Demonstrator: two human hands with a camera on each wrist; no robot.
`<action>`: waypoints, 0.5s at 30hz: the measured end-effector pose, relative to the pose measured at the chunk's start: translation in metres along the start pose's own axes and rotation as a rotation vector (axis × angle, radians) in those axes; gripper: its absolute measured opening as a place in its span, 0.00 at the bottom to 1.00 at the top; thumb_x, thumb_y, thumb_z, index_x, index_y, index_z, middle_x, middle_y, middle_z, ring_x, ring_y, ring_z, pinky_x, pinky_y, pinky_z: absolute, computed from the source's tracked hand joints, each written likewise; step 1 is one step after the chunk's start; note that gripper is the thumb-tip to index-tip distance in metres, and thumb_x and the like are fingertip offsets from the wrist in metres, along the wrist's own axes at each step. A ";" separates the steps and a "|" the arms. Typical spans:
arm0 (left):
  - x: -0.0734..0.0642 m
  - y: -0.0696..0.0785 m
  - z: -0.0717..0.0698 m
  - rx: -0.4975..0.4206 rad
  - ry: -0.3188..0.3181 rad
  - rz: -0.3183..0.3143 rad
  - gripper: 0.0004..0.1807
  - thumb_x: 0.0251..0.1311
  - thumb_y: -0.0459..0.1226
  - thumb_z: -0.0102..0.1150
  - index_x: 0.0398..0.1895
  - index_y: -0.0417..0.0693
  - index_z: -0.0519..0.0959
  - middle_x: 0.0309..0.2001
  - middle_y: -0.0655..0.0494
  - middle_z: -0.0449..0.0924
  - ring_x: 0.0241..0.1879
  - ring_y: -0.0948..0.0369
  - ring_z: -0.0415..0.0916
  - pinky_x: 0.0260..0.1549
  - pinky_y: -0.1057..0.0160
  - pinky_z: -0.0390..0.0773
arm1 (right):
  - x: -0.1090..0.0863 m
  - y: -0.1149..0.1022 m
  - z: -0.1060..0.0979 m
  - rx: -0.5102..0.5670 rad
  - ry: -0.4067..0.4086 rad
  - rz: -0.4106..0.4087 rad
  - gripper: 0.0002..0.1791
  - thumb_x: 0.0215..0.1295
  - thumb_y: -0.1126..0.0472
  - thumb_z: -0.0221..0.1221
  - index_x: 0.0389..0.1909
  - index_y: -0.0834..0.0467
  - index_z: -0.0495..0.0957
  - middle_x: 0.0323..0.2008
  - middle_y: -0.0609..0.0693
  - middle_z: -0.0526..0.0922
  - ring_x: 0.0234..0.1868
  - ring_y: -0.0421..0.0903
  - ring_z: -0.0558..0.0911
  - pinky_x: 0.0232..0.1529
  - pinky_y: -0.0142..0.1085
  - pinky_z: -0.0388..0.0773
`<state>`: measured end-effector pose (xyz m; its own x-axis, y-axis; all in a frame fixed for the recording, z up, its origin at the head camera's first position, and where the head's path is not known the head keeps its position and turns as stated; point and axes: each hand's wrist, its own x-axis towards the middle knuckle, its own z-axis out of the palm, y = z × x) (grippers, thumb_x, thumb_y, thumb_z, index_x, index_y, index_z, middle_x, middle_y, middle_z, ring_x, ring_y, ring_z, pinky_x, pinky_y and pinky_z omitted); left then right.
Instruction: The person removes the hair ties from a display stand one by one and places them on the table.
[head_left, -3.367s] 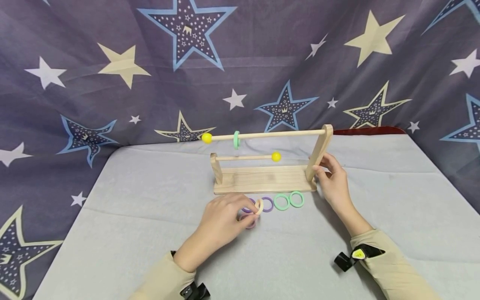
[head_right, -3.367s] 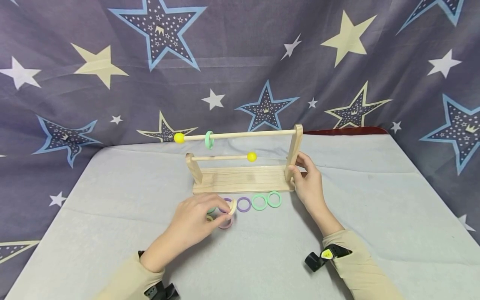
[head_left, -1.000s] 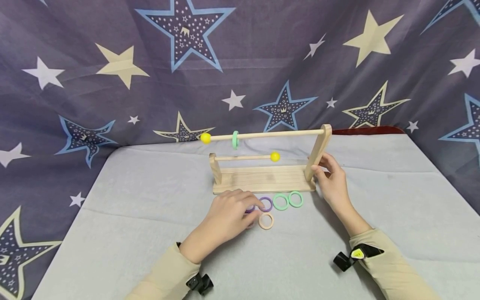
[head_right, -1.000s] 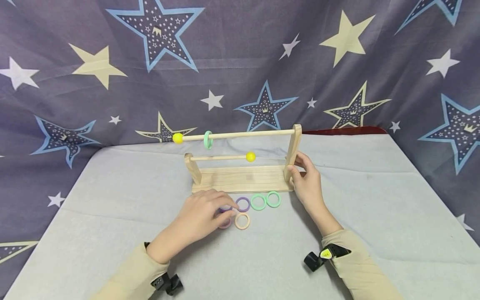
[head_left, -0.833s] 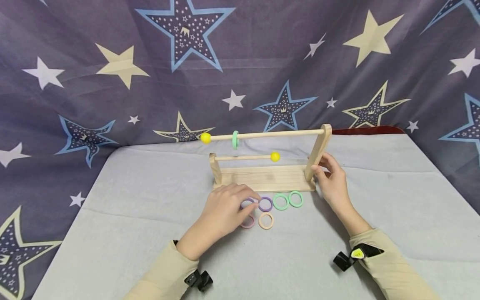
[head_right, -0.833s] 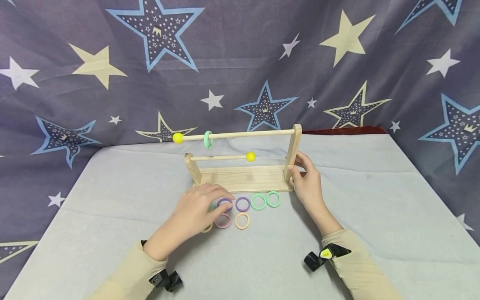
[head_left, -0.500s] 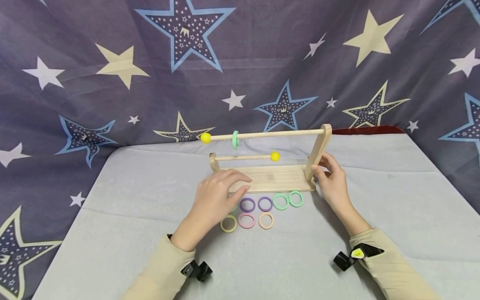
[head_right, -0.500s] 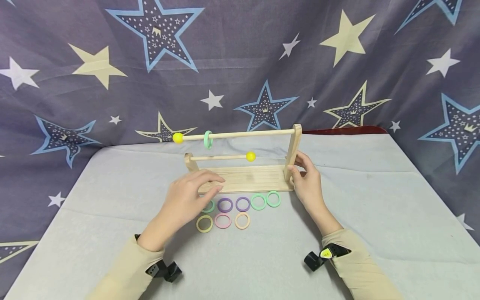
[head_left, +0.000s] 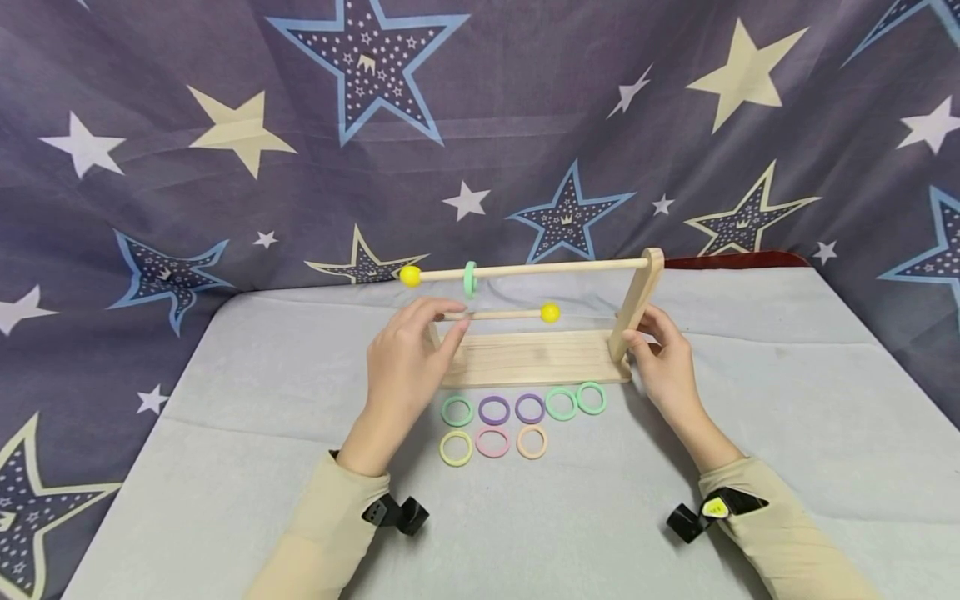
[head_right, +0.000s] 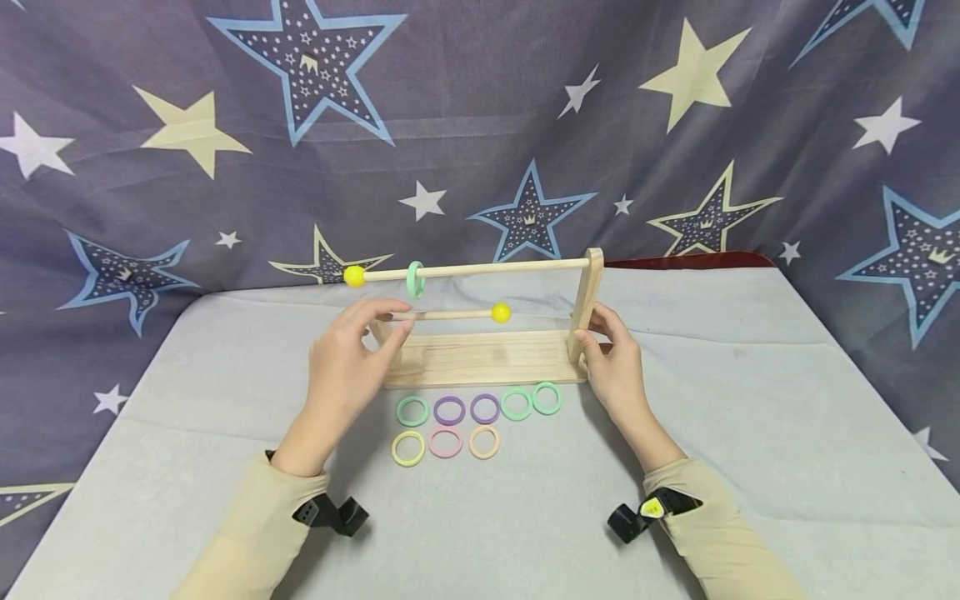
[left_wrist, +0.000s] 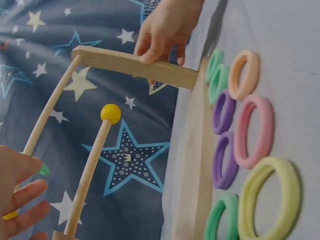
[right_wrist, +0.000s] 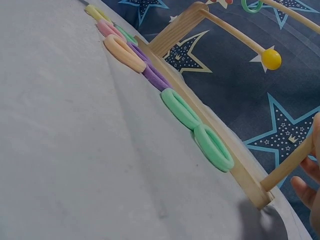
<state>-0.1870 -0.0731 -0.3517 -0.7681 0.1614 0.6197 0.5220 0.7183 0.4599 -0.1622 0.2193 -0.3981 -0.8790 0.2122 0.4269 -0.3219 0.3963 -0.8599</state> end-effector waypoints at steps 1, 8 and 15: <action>0.001 0.000 0.000 -0.006 0.012 -0.013 0.09 0.60 0.42 0.68 0.43 0.53 0.85 0.39 0.57 0.84 0.38 0.59 0.80 0.29 0.55 0.76 | 0.000 0.001 0.000 0.002 0.001 -0.002 0.20 0.64 0.77 0.57 0.57 0.79 0.70 0.49 0.75 0.79 0.44 0.26 0.75 0.41 0.19 0.72; 0.009 0.002 0.001 -0.029 0.043 -0.081 0.11 0.61 0.44 0.68 0.45 0.55 0.85 0.39 0.58 0.84 0.40 0.58 0.79 0.31 0.54 0.75 | 0.003 0.031 0.002 0.009 0.012 0.003 0.22 0.64 0.75 0.58 0.59 0.74 0.71 0.50 0.71 0.80 0.45 0.25 0.74 0.41 0.19 0.71; 0.011 0.004 0.006 -0.062 0.051 -0.117 0.12 0.60 0.46 0.69 0.44 0.56 0.85 0.42 0.61 0.85 0.42 0.60 0.80 0.34 0.53 0.76 | 0.004 0.042 0.001 0.016 0.004 0.012 0.23 0.66 0.71 0.59 0.62 0.70 0.71 0.52 0.67 0.81 0.47 0.27 0.75 0.41 0.19 0.72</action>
<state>-0.1953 -0.0641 -0.3471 -0.8058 0.0430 0.5907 0.4531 0.6870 0.5681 -0.1790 0.2360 -0.4326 -0.8813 0.2204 0.4180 -0.3173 0.3796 -0.8690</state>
